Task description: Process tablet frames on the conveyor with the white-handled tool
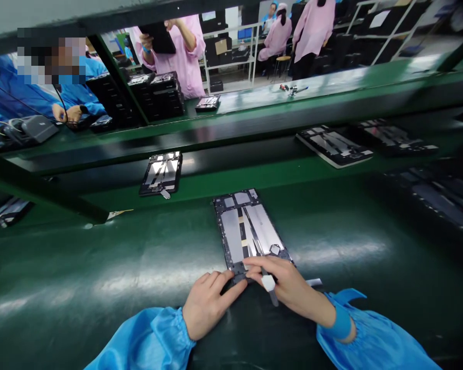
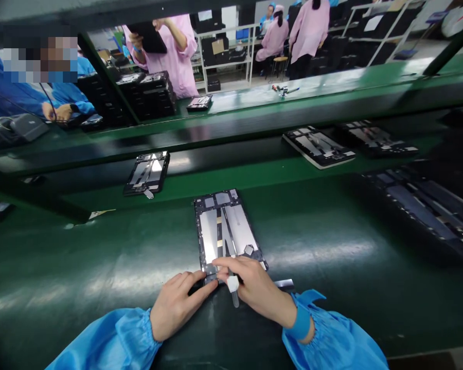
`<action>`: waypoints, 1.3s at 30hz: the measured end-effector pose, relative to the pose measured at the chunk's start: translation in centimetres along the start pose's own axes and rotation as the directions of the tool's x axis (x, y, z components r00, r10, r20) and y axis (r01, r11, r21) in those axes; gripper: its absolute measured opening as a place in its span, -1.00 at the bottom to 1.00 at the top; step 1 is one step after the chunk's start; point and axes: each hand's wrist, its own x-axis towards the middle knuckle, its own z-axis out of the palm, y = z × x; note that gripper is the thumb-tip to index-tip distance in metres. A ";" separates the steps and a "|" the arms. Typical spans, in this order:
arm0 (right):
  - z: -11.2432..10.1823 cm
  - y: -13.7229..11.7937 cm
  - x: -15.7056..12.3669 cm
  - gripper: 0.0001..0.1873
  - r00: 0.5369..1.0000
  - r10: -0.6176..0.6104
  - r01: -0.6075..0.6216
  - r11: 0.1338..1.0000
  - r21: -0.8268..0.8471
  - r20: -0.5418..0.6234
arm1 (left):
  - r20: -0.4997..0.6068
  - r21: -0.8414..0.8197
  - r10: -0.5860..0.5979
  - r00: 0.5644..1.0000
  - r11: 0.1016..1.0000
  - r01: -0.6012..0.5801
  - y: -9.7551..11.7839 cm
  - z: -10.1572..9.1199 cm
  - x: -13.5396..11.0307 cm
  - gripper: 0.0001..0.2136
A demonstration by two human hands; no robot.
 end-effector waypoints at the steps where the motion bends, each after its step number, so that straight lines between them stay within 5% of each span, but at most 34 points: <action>1: -0.6 -0.3 -0.3 -0.69 1.000 0.023 -0.023 0.999 0.033 0.004 | 0.005 -0.011 -0.015 1.000 1.000 0.015 0.2 0.0 0.0 -0.69; 5: -1.9 -1.4 -2.0 -0.61 0.982 0.186 -0.186 0.975 0.118 0.012 | -0.010 -0.059 -0.045 0.999 0.997 0.045 0.6 0.0 0.1 -0.72; 11: -0.4 -0.4 -2.4 -0.67 0.919 0.382 -0.392 0.858 0.332 0.098 | -0.019 -0.096 -0.067 0.998 0.993 0.065 0.6 0.0 0.2 -0.74; 20: -0.2 0.2 -2.0 -0.65 0.932 0.358 -0.358 0.880 0.313 0.062 | -0.027 -0.101 -0.068 0.997 0.993 0.065 0.6 -0.1 0.4 -0.72; 29: 0.4 0.0 -1.8 -0.90 0.942 0.330 -0.311 0.927 0.208 -0.065 | -0.037 -0.102 -0.075 0.997 0.992 0.071 0.7 -0.2 0.6 -0.73; 34: 0.2 -0.2 -1.8 -0.87 0.969 0.227 -0.218 0.972 0.092 -0.098 | -0.034 -0.086 -0.073 0.997 0.994 0.070 0.7 -0.1 0.5 -0.73; 39: -0.5 0.2 -2.2 -0.81 0.951 0.271 -0.263 0.962 0.072 -0.149 | -0.040 -0.085 -0.067 0.997 0.994 0.063 0.7 0.1 0.4 -0.72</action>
